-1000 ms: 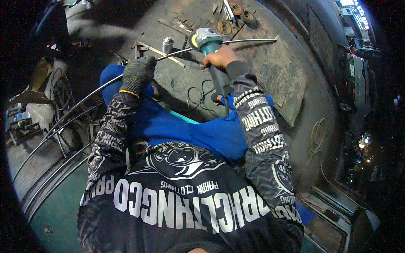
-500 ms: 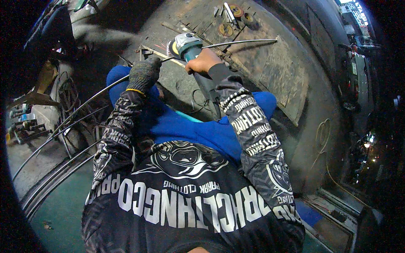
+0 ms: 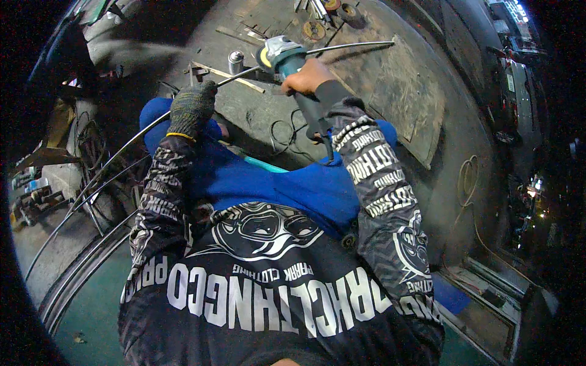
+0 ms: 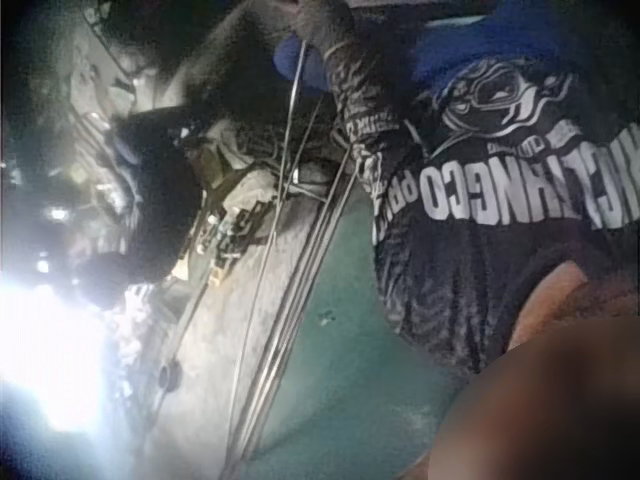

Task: The person sits on the floor and uses an angle grinder to smooth a long metal rod, holding it with one hand and moving the grinder along its length. The rod is repositioned several times to grind different sections.

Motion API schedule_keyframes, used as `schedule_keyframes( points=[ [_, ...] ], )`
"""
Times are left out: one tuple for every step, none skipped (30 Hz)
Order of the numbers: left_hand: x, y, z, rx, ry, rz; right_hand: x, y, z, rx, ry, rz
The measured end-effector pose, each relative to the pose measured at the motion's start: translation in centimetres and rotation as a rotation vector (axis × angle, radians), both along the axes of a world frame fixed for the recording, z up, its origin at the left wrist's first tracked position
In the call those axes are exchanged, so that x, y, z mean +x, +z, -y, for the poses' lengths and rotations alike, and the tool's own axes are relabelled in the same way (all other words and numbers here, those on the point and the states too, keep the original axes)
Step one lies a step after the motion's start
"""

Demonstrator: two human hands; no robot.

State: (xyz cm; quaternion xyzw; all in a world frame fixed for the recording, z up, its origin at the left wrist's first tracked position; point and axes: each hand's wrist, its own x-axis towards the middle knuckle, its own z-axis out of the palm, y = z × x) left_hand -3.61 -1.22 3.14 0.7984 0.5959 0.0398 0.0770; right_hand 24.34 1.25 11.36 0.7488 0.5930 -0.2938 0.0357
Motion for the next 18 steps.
schedule_keyframes(
  points=[
    [-0.2, 0.0, 0.1, -0.004, 0.010, 0.020, 0.8, -0.3, -0.1, 0.015, -0.008, 0.008],
    [-0.2, -0.1, 0.2, -0.011, 0.018, 0.051, 1.8, -0.8, -0.2, 0.026, -0.017, 0.027],
    [-0.2, -0.3, 0.4, -0.025, 0.012, 0.091, 2.8, -1.4, -0.4, 0.038, -0.027, 0.047],
    [-0.5, -0.3, 0.6, -0.024, -0.008, 0.067, 3.5, -2.1, -1.0, 0.005, -0.032, 0.059],
    [-0.7, -0.4, 0.9, -0.012, 0.003, 0.077, 4.8, -2.6, -1.3, 0.018, -0.055, 0.055],
    [-1.0, -0.4, 1.3, -0.015, 0.015, 0.079, 6.3, -3.0, -1.5, 0.024, -0.076, 0.049],
    [-1.0, -0.4, 1.6, 0.000, 0.022, 0.079, 7.9, -3.2, -1.7, 0.034, -0.085, 0.028],
    [-1.3, -0.4, 1.7, 0.025, -0.016, 0.088, 9.7, -3.1, -2.1, 0.012, -0.085, 0.118],
    [-1.4, -0.3, 2.0, 0.050, -0.028, 0.114, 11.2, -3.1, -2.5, 0.005, -0.099, 0.156],
    [-1.6, -0.2, 2.4, 0.080, -0.040, 0.141, 12.4, -3.2, -3.1, 0.008, -0.091, 0.166],
    [-1.8, -0.2, 2.7, 0.123, -0.072, 0.174, 13.5, -3.3, -3.5, -0.008, -0.130, 0.231],
    [-1.9, -0.1, 2.9, 0.080, -0.044, 0.138, 14.9, -3.0, -3.5, -0.040, -0.063, 0.185],
    [-2.2, 0.1, 3.0, 0.063, -0.013, 0.110, 16.2, -2.5, -3.4, -0.089, -0.048, 0.184],
    [-2.2, 0.1, 3.2, 0.035, 0.011, 0.084, 17.5, -2.3, -3.6, -0.152, -0.019, 0.178],
    [-2.0, 0.2, 3.1, -0.029, 0.044, 0.018, 18.8, -2.2, -4.2, -0.145, -0.023, 0.167],
    [-1.8, 0.3, 3.2, -0.001, 0.057, -0.029, 20.2, -2.2, -4.8, -0.139, -0.027, 0.155],
    [-1.8, 0.5, 3.0, -0.026, 0.051, -0.028, 21.6, -2.6, -5.3, -0.095, -0.058, 0.107],
    [-1.7, 0.8, 3.0, -0.052, 0.045, -0.027, 23.1, -3.1, -5.8, -0.099, -0.114, 0.096]
  ],
)
